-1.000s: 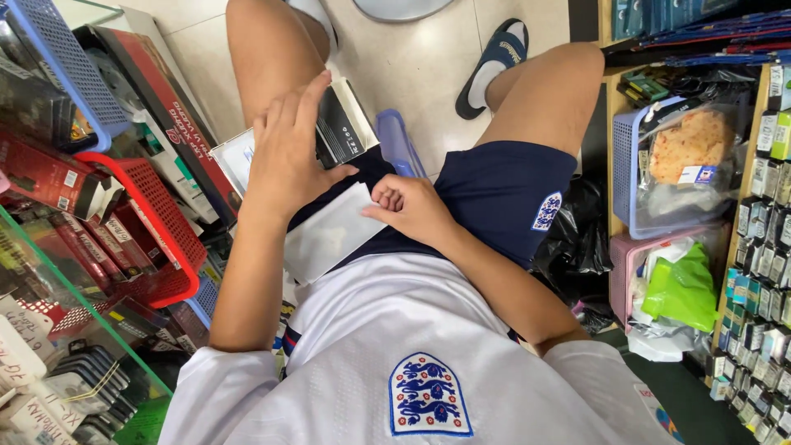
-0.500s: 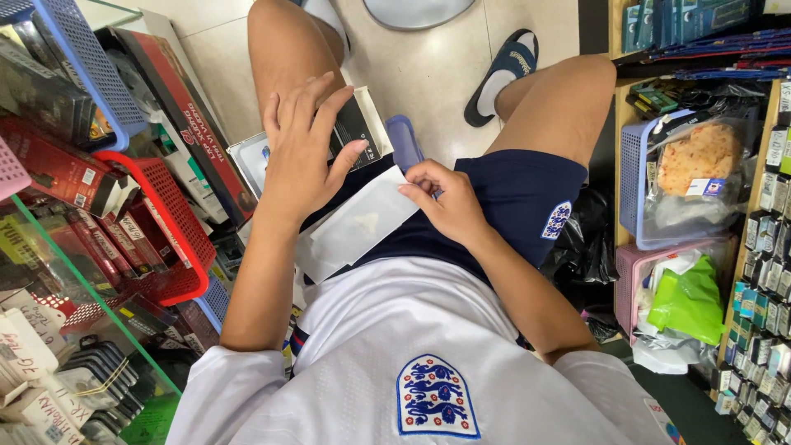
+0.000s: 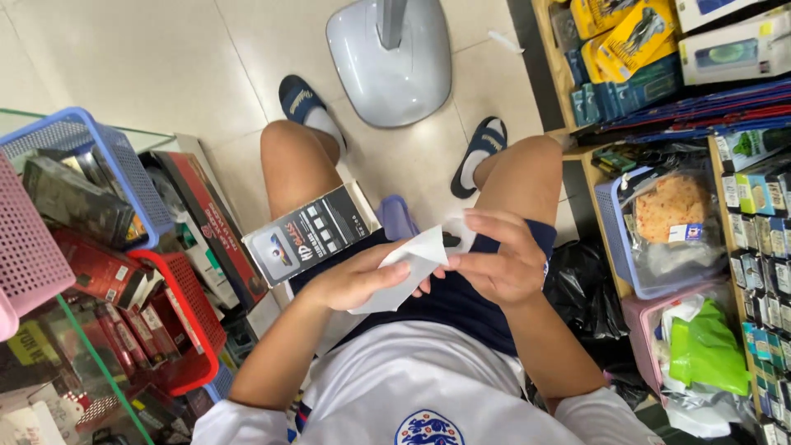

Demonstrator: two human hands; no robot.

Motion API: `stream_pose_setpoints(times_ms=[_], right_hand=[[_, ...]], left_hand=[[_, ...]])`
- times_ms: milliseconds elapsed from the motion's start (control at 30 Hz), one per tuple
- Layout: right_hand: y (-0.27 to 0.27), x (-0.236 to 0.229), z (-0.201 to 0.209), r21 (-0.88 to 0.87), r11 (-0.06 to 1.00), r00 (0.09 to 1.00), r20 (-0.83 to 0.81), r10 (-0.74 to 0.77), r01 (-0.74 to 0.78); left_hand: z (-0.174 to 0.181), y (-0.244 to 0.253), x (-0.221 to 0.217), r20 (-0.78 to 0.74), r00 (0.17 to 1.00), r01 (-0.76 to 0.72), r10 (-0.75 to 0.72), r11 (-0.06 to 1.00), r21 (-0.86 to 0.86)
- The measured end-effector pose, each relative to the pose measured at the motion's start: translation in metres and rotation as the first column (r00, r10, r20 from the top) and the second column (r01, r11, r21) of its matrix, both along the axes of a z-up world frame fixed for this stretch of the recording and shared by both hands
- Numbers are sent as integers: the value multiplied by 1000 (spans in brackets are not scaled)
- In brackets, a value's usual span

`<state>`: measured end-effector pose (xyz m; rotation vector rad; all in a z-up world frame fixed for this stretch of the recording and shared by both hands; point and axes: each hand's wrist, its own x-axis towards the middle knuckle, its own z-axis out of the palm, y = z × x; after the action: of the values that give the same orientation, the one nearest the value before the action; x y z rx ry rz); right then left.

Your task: Inspecting and organizing mobile phone screen protector packaging in a shop environment.

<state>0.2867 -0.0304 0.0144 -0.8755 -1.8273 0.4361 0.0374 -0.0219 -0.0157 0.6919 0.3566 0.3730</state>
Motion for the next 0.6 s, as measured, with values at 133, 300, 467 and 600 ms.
stream_pose_setpoints(times_ms=[133,300,467,600], right_hand=[[13,9,11,144,990,997,-81,13,-2],[5,35,8,-406,885,969,-187,162,-227],[20,39,26,-310,942,990,23,142,-128],[25,47,10,-274,937,960,116,254,-215]], left_hand=[[21,7,17,-62,991,-104,120,969,224],[48,8,33,-234,934,-26,269,704,710],[41,2,40,-294,920,0,257,753,658],[30,-4,42,-326,922,13,209,825,565]])
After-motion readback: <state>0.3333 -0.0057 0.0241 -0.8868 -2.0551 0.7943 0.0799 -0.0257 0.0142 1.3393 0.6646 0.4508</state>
